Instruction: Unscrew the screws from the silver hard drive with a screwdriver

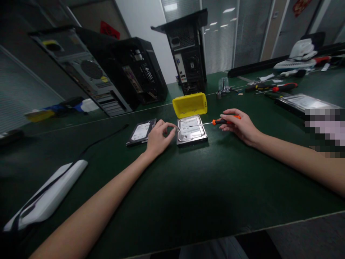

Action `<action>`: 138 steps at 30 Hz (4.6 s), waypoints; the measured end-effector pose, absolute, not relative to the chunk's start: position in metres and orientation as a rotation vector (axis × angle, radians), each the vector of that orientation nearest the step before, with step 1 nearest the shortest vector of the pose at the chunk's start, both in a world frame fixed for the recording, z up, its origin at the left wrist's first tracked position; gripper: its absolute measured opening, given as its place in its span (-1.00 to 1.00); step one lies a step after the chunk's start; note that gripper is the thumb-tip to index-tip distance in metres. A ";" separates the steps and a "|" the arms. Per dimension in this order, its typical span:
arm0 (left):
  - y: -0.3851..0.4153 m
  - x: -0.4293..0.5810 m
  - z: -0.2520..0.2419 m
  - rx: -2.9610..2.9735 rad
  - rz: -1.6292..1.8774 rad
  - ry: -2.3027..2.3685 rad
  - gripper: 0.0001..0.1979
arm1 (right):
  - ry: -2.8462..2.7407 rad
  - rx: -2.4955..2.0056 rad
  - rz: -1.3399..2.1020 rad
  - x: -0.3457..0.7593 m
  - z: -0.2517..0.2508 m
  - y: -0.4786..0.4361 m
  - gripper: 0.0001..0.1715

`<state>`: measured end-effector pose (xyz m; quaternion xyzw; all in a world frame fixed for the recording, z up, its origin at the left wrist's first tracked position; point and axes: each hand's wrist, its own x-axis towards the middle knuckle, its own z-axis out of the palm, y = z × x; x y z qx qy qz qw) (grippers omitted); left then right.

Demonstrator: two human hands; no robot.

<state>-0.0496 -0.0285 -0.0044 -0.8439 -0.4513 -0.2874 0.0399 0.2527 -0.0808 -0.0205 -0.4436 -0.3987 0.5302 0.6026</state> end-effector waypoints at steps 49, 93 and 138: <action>0.007 -0.046 -0.019 -2.818 -1.008 -1.613 -0.81 | -0.914 -1.018 1.164 0.249 -0.023 -0.080 -0.63; -0.046 -0.064 -0.004 -2.662 -0.605 -1.487 -0.83 | -0.914 -1.191 1.145 0.237 -0.008 -0.102 -0.64; -0.048 -0.062 -0.003 -2.578 -0.430 -1.298 -0.71 | -0.940 -1.147 1.175 0.237 -0.009 -0.102 -0.66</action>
